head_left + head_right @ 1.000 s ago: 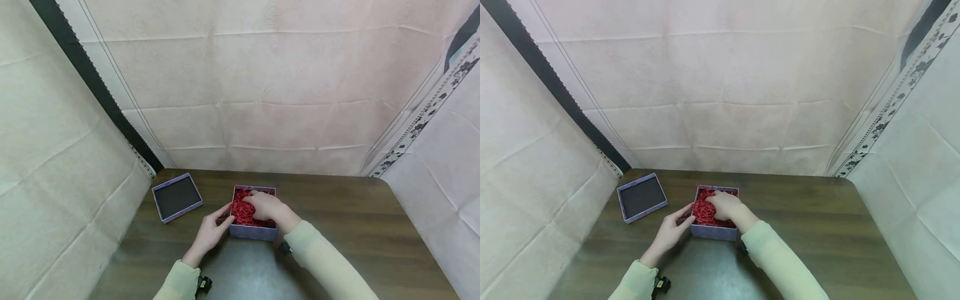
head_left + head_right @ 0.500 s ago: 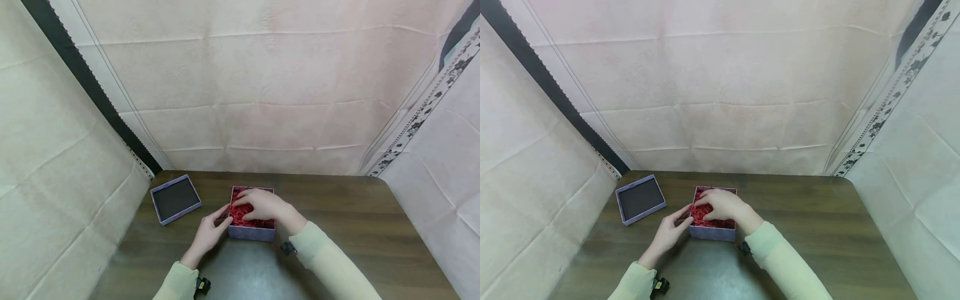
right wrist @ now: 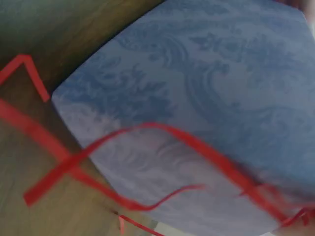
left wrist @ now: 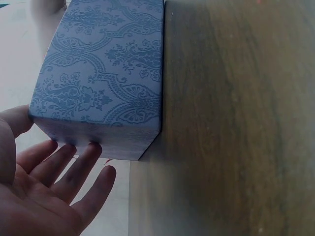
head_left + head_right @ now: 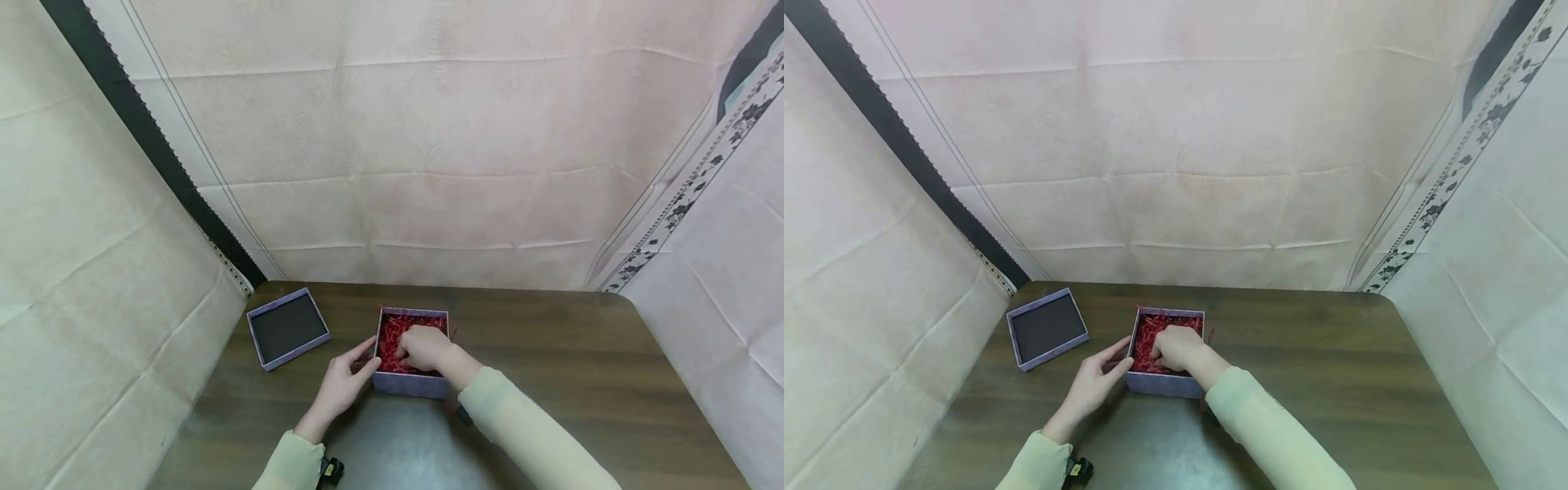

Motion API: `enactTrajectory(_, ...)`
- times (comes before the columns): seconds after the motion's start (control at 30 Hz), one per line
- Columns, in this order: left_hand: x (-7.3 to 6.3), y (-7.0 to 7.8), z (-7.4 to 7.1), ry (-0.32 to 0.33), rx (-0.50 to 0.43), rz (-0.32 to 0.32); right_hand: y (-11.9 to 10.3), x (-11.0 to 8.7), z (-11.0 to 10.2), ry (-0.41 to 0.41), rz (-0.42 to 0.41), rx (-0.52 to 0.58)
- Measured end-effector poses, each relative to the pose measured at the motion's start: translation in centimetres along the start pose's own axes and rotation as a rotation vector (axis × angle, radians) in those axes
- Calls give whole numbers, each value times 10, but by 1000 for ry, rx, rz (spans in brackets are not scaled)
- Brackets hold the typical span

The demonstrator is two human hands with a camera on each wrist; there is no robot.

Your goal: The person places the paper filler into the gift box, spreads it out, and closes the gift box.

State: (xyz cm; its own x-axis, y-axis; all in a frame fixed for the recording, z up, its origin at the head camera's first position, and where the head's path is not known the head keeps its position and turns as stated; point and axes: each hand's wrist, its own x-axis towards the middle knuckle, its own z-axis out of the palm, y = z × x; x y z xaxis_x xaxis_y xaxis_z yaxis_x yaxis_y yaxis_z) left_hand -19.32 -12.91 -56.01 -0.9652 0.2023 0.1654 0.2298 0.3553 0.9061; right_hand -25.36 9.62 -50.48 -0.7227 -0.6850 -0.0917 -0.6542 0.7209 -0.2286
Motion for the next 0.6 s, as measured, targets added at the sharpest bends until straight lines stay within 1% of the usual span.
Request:
enactTrajectory(0.1, 1, 0, 0, 1, -6, 2, 0, 0, -3, -27, 24, 23)
enactTrajectory(0.23, 1, 2, 0, 0, -8, 9, 2, -8, -18, -65, 4, 91)
enactTrajectory(0.3, 2, 2, 0, -3, -3, 20, 4, -15, -27, -54, -4, 121)
enactTrajectory(0.37, 2, 1, -1, -7, -2, 25, 6, -24, -35, -25, 6, 149)
enactTrajectory(0.47, 1, 0, -1, -10, 5, 32, 10, -39, -41, 46, 19, 196)
enactTrajectory(0.6, 0, -1, 0, -6, 7, 32, 20, -60, -40, 162, 31, 321)
